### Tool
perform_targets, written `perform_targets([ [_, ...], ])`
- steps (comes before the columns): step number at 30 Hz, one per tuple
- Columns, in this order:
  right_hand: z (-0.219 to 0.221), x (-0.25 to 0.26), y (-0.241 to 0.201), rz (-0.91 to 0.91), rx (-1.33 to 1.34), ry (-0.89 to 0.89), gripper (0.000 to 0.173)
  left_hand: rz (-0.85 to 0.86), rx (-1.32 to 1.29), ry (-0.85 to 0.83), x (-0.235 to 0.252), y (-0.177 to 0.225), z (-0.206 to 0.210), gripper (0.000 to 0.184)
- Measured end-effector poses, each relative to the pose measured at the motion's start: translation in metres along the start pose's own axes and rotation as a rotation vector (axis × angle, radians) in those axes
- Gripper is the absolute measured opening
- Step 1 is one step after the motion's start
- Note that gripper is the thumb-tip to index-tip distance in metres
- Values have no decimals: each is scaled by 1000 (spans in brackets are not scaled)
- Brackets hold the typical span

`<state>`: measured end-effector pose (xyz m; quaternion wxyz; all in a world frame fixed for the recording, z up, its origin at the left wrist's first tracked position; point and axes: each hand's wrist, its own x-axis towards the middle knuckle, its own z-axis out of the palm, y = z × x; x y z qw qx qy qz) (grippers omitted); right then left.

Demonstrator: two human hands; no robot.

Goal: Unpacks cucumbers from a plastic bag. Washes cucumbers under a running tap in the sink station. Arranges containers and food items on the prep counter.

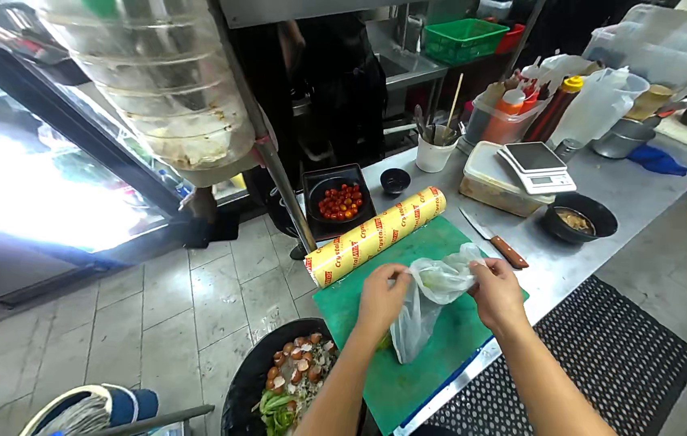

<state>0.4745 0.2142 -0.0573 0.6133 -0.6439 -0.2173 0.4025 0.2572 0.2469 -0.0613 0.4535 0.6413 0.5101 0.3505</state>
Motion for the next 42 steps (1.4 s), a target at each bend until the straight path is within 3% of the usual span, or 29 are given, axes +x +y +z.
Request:
perform_targets([
  [3,0,-7,-6,-15,64,4,13,-116,-159,-21,0,-27,-9,31],
  [5,2,-12,-6,-126,44,-15,11,-118,-143,86,-21,-51,-16,38],
  [7,1,-14,-4,-173,-24,-88,11,-208,20,229,-51,-73,-15,33],
  [9,0,-16,-8,-152,-67,-133,8,-345,249,150,-79,-84,-5,35],
  [11,-1,-21,-7,-227,-63,-147,7,-335,362,106,-99,-85,11,43],
  [14,-5,-25,-4,-218,-89,-179,7,-190,473,198,-108,-75,29,53],
  [18,-6,-31,-3,-307,-2,-179,7,-365,281,-2,-79,-45,29,76],
  [22,-7,-25,1,-197,91,-201,6,-274,149,-109,-56,-38,38,54],
  [26,-15,-20,2,-127,90,-209,10,10,200,21,-54,-41,54,24],
  [28,-25,-18,2,-198,-106,-200,21,168,296,139,-51,-38,52,18],
  [31,-42,-19,3,-427,-568,-199,62,338,327,191,-38,-16,37,16],
  [33,-45,-24,0,-476,-715,-333,93,291,215,149,-29,3,30,17],
  [34,-43,-26,-1,-485,-797,-423,101,230,123,121,-27,11,29,16],
  [36,-34,-25,2,-524,-957,-563,82,144,-85,29,-23,20,29,15],
  [38,-28,-18,14,-620,-1015,-605,37,126,-329,-101,-24,18,28,19],
  [39,-27,-14,16,-640,-1032,-613,22,106,-416,-124,-26,12,27,23],
  [42,-31,-11,10,-621,-865,-507,17,-74,-241,35,-35,-11,28,33],
])
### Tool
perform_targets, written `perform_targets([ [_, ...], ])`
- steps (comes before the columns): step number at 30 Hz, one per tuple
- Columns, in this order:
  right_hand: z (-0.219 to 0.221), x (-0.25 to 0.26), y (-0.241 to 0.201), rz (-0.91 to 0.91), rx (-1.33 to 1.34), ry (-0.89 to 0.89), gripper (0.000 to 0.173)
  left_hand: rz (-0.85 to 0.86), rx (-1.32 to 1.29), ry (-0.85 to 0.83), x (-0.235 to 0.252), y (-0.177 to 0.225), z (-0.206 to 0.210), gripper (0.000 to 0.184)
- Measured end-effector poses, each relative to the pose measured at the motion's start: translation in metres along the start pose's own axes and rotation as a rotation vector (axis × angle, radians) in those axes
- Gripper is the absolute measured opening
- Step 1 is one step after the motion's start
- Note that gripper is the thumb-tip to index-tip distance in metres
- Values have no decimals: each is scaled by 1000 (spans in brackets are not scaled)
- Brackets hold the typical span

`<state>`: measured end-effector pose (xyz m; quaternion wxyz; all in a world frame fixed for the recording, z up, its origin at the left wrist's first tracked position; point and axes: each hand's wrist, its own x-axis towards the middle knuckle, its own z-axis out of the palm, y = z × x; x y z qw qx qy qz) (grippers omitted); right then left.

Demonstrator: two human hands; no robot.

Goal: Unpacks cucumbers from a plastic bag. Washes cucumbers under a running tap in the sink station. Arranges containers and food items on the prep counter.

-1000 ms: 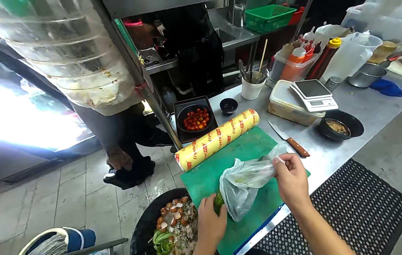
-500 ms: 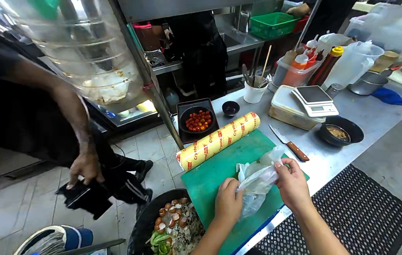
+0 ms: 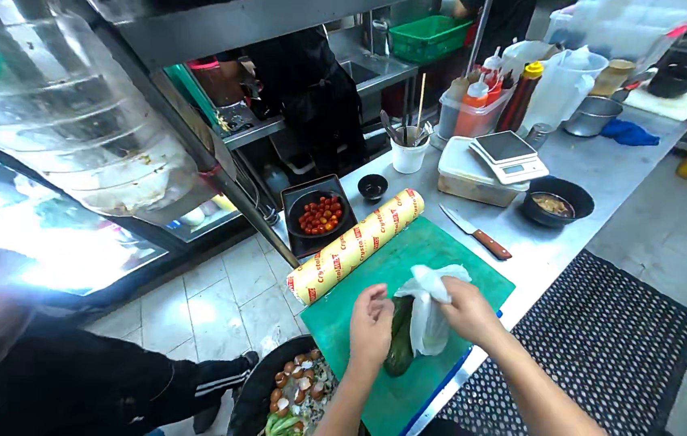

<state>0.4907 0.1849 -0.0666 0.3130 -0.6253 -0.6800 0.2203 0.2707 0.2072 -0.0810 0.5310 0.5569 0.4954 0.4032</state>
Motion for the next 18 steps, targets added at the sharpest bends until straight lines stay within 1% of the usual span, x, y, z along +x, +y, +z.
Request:
perform_targets([
  [1,-4,0,-1,25,77,56,17,-68,121,19,-4,-9,1,33],
  [2,-7,2,-3,42,142,79,16,-108,215,-13,-8,-18,4,34],
  [4,-7,5,-11,90,237,43,14,-182,279,-151,-14,-23,14,36],
  [6,-1,8,-20,168,340,95,12,-334,182,-277,-15,-20,25,42],
  [7,4,9,-23,212,434,152,12,-402,118,-312,-12,-18,27,47],
  [9,12,10,-29,256,697,278,16,-475,17,-404,-4,-8,23,52],
  [11,13,13,-38,281,958,450,19,-458,-56,-509,-5,0,16,47],
  [12,8,17,-42,279,1073,532,18,-426,-53,-530,-8,-1,14,47],
  [13,3,22,-46,274,1168,585,18,-373,15,-515,-12,-5,15,52],
  [15,-7,28,-55,284,1310,614,19,-220,304,-514,-16,-17,23,83],
  [16,-10,30,-61,300,1356,618,20,-172,452,-507,-17,-19,30,91],
  [18,-12,31,-71,328,1423,624,22,-110,665,-437,-20,-19,45,91],
])
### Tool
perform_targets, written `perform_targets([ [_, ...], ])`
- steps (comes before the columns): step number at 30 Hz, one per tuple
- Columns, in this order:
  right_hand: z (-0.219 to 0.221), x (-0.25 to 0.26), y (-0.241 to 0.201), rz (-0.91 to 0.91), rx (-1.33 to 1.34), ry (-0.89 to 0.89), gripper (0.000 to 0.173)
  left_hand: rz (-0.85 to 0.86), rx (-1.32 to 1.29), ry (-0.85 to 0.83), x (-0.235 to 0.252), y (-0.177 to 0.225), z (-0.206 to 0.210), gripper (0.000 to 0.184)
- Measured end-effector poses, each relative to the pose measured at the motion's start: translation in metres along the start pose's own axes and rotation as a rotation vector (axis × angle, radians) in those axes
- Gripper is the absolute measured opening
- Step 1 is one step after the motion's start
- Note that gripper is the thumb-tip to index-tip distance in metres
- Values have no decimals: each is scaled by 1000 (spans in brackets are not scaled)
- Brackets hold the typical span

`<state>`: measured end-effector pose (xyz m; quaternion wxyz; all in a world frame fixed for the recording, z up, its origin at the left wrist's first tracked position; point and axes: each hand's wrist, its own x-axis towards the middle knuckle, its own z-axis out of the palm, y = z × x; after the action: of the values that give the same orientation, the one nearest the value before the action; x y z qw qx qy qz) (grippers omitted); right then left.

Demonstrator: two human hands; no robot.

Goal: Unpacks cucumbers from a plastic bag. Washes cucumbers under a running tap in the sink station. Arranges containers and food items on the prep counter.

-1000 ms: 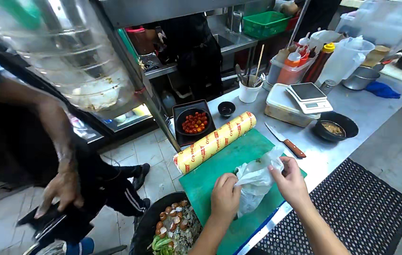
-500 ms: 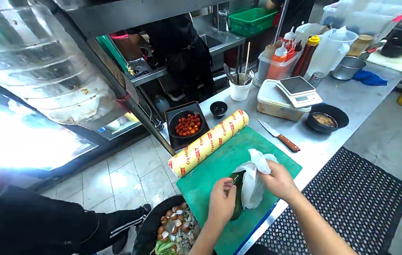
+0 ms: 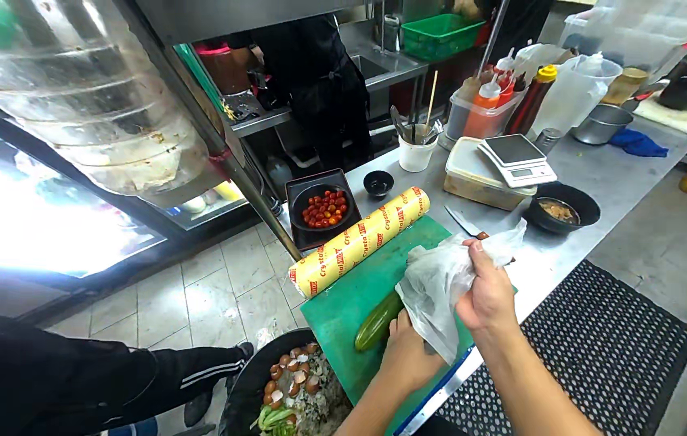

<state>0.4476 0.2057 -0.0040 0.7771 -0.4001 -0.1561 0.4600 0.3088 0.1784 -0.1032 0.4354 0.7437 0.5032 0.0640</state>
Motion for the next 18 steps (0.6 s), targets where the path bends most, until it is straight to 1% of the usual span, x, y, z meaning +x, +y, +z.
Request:
perform_targets([
  [2,4,-2,-5,6,42,-1,24,4,140,38,2,6,7,94],
  [4,7,-1,-18,-26,66,-69,26,52,255,59,5,4,12,93],
  [5,9,0,-27,-56,70,-123,27,93,315,87,6,1,15,88],
  [6,11,1,-37,-104,53,-186,30,137,372,119,7,-2,20,79],
  [8,14,10,-62,-252,-15,-291,32,186,481,145,9,-5,29,60],
  [9,14,14,-75,-323,-51,-294,34,194,521,149,11,-6,34,52],
  [11,10,19,-107,-452,-94,-260,37,198,576,151,17,-9,39,48],
  [13,-12,25,-138,-598,-109,-273,38,212,637,177,23,-15,38,45],
  [15,-57,34,-152,-668,-93,-329,32,213,640,177,23,-19,36,47],
  [16,-77,35,-150,-648,-66,-318,32,205,624,157,21,-19,33,49],
  [18,-110,26,-132,-500,43,-210,34,210,581,130,15,-21,28,51],
])
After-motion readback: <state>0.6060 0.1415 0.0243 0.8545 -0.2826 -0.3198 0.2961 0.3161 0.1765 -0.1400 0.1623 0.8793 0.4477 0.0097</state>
